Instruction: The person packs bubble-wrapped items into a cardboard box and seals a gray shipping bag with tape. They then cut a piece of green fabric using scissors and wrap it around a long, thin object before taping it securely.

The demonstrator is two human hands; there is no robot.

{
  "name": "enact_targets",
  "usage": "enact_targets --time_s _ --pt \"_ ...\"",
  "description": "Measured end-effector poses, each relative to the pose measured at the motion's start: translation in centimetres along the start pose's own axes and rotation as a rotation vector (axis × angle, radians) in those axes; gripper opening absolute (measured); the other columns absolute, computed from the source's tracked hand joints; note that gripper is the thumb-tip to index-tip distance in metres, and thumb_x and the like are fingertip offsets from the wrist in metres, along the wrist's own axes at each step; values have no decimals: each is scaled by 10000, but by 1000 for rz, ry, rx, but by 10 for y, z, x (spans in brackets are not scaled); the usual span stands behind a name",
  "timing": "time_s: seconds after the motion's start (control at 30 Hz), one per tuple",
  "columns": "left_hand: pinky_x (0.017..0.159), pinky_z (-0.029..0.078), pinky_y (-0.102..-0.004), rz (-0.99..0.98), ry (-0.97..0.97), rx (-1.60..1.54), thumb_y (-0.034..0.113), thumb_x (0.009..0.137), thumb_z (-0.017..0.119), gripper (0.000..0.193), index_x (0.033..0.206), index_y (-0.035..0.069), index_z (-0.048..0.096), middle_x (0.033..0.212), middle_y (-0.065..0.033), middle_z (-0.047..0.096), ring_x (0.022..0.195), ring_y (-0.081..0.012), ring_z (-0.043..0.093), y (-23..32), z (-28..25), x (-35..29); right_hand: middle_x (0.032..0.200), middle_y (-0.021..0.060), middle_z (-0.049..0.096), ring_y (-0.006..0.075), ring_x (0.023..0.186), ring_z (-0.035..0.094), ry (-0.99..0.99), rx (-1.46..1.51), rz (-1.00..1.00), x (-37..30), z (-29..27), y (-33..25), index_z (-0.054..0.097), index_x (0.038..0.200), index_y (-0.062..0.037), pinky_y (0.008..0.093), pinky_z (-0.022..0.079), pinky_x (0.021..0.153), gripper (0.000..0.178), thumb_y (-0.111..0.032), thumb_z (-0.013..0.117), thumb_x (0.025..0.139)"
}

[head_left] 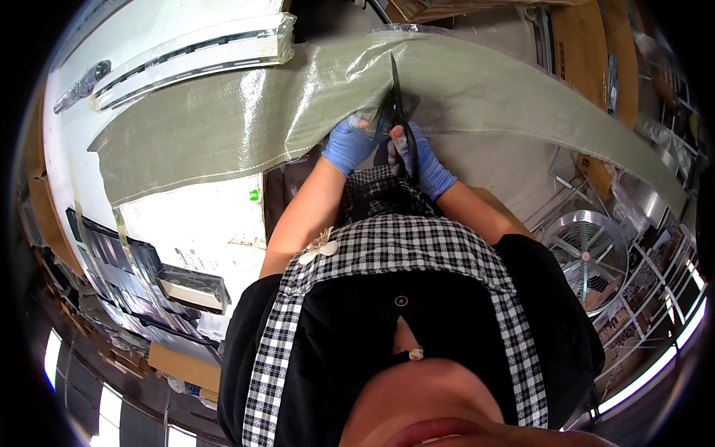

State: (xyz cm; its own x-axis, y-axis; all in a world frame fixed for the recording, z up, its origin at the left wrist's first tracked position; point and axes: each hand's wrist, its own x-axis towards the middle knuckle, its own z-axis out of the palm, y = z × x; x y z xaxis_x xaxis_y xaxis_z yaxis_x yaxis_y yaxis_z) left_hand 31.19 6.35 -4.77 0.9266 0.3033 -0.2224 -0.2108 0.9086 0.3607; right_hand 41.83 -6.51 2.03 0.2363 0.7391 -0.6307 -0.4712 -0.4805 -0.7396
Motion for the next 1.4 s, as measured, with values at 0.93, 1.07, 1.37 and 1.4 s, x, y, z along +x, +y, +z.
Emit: enact_targets --time_s 0.93,1.07,1.37,1.4 --pt "993 444 -377 -145 181 -97 72 722 631 338 1052 0 618 1100 -112 638 1064 -258 581 9 9 -22 806 20 510 131 672 557 152 52 -157 13 10 17 404 1057 -121 283 526 561 559 -613 578 855" --pt "998 438 -367 -48 132 -5 73 727 642 352 1068 -5 604 1093 -108 636 1054 -248 584 8 15 -18 744 11 499 134 611 537 67 135 -73 16 3 12 409 1043 -141 277 486 504 533 -608 586 854" --pt "1004 438 -363 -113 -9 -57 46 728 638 358 1081 -4 604 1126 -111 637 1073 -263 595 14 33 -12 685 16 505 142 541 511 93 290 -28 29 -8 -33 453 1026 -93 287 453 449 604 -649 588 831" --pt "1007 436 -362 -110 19 -29 41 727 636 323 1048 4 618 1130 -114 636 1087 -266 593 15 33 -13 682 16 504 144 540 511 100 259 -42 30 -10 -36 457 1029 -89 288 454 453 614 -655 585 828"
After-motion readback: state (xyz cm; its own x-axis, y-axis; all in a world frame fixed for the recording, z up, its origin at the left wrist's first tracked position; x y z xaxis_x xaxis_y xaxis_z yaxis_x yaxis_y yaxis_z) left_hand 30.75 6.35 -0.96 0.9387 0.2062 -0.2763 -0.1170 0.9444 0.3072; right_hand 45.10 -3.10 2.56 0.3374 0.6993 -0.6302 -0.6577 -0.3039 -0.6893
